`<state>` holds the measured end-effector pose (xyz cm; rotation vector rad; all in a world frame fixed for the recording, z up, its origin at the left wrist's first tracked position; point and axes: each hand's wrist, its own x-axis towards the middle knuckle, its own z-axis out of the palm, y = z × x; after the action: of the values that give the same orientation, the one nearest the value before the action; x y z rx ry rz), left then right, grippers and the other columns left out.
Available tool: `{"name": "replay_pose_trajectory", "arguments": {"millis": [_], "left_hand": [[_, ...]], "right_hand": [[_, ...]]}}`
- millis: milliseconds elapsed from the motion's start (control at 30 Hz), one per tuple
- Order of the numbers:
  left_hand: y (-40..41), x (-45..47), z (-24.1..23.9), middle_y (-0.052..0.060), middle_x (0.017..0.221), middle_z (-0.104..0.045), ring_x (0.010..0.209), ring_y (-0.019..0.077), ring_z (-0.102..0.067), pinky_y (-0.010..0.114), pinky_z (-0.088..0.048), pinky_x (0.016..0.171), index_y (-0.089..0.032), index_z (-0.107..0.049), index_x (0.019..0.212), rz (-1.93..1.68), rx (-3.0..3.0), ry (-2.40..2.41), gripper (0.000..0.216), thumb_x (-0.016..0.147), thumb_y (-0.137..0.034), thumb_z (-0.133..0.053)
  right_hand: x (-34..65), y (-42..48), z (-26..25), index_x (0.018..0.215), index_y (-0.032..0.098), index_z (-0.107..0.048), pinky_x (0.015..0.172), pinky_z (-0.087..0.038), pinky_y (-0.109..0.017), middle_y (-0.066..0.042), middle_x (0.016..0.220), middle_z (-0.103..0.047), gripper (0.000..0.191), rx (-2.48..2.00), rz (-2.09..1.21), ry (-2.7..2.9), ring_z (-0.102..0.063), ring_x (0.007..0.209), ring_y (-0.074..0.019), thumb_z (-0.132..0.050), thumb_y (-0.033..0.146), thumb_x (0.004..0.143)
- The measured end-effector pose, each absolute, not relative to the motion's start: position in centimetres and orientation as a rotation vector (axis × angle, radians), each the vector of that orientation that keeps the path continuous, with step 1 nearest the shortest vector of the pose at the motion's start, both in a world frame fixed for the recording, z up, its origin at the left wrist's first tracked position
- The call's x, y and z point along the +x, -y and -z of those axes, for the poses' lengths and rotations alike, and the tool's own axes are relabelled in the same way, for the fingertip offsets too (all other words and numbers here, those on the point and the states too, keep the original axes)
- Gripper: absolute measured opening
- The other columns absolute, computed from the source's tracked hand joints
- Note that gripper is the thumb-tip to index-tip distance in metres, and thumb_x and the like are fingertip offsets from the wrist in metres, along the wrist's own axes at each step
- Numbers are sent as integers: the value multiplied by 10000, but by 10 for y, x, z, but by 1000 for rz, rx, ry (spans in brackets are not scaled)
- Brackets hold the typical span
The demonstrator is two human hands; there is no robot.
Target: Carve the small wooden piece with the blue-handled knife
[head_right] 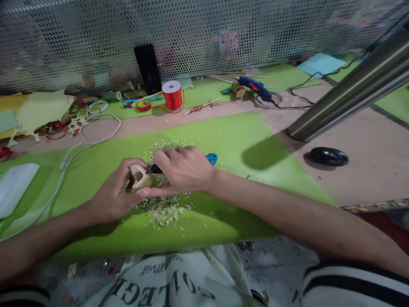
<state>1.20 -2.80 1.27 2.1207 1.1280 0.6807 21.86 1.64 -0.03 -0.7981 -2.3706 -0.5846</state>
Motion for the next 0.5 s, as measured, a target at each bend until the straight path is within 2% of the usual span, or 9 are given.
{"name": "replay_pose_trajectory", "arguments": {"millis": [233,500], "left_hand": [[31,12,0,-19,839,-470,709,121,-450,260,-402,637,-255,-364,1210,-714,1952,-980,378,911,-394,-550],[29,14,1,-21,843,-448,720,112,-443,258,-410,654,-248,-381,1171,-798,1813,-859,343,915,-381,-565]], "right_hand": [[216,-15,-4,783,180,-514,483,-143,-278,6,588,-495,639,-741,588,2409,-345,465,-106,-247,754,868],[214,-21,-28,773,179,-531,493,-82,-286,-4,597,-473,730,-746,641,2542,-305,469,-106,-155,801,837]]}}
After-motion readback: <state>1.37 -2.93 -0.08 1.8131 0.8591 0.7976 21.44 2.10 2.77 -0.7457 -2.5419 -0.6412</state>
